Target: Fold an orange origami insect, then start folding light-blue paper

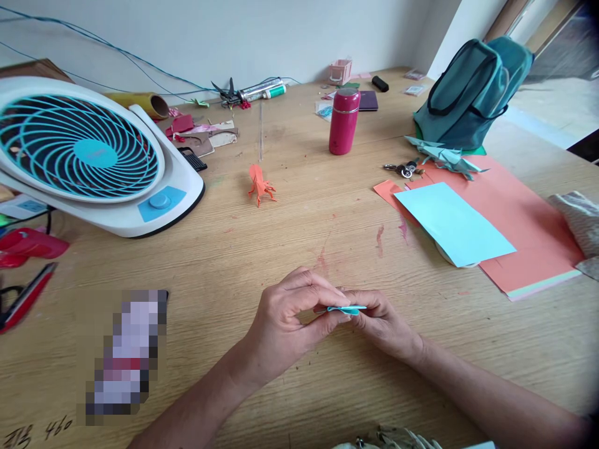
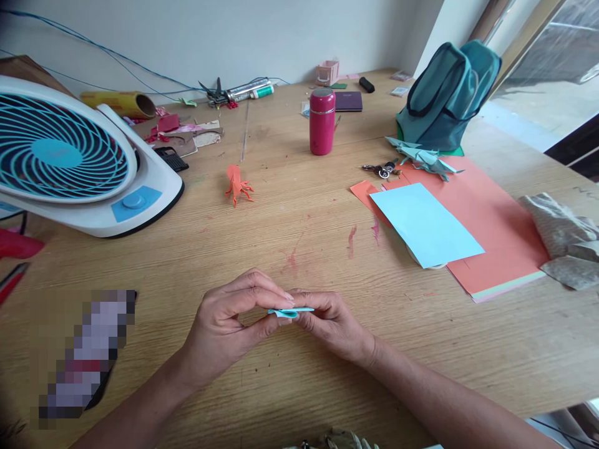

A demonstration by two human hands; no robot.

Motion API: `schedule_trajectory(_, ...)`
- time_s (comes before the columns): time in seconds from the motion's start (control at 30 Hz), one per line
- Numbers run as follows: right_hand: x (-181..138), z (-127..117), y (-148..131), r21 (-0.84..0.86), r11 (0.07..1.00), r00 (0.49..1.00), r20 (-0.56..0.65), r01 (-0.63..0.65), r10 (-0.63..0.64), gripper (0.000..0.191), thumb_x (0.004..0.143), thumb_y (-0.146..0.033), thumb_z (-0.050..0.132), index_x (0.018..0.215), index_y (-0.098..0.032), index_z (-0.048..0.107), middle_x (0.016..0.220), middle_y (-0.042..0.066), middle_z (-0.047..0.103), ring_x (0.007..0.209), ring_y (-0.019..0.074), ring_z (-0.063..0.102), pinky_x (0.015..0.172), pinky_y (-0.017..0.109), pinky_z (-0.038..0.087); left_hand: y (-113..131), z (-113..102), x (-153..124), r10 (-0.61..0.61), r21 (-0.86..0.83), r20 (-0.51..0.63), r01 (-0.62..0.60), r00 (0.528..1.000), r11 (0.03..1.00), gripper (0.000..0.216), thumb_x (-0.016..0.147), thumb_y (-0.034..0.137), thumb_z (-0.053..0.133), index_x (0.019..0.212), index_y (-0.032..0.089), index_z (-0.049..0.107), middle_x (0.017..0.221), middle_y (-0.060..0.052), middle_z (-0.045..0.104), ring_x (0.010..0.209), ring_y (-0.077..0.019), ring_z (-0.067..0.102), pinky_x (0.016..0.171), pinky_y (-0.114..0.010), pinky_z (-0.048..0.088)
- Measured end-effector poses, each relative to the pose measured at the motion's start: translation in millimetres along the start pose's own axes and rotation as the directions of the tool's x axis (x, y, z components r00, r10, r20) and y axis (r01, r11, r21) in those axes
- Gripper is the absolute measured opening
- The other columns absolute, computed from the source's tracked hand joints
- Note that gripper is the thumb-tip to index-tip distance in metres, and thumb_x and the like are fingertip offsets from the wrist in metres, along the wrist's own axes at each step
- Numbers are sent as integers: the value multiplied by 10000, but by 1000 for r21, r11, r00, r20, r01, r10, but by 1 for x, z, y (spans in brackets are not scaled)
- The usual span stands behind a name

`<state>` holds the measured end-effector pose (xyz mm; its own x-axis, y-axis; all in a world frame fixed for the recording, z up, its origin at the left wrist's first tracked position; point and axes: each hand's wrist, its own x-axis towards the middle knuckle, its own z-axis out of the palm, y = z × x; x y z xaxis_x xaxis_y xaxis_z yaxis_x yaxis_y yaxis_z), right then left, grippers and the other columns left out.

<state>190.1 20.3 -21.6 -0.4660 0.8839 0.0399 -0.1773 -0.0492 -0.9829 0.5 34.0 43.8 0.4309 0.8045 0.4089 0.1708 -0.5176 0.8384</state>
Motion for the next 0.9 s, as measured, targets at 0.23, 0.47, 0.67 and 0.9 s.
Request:
schedule_trajectory(0.23, 1, 6, -6, 79, 996, 999, 3, -39, 39, 241, 905, -433, 703, 1039, -266, 812, 993, 46, 800, 946, 225, 723, 923, 358, 539, 1, 7, -2, -85, 48, -81, 89, 993, 995, 96, 826, 84, 742, 831, 179, 758, 799, -39, 721, 737, -144, 667, 643, -241, 533)
schedule_trajectory(0.47, 1, 9, -2, 113, 988, 991, -60, -109, 116, 310, 810, -529, 766, 829, -223, 809, 761, 22, 727, 787, 220, 668, 828, 351, 521, -5, 17, -5, -215, 44, -121, 222, 969, 974, 132, 794, 57, 720, 713, 159, 699, 717, -9, 649, 670, -114, 594, 625, -219, 475)
schedule_trajectory(0.67, 3, 8, 4, 84, 986, 983, -110, -141, 150, 468, 764, -587, 775, 642, -148, 668, 613, -28, 458, 603, 107, 375, 589, 248, 351, -12, 18, -6, -360, -39, -100, 358, 928, 933, 106, 804, 144, 737, 708, 168, 699, 700, 5, 634, 641, -108, 566, 597, -215, 458)
schedule_trajectory(0.9, 5, 9, 3, 94, 983, 978, -125, -155, 166, 493, 764, -606, 762, 622, -157, 616, 616, -30, 424, 604, 104, 339, 581, 245, 335, -21, 19, -7, -404, -92, -80, 397, 911, 913, 149, 826, 202, 729, 691, 156, 686, 755, -22, 653, 670, -124, 602, 599, -222, 482)
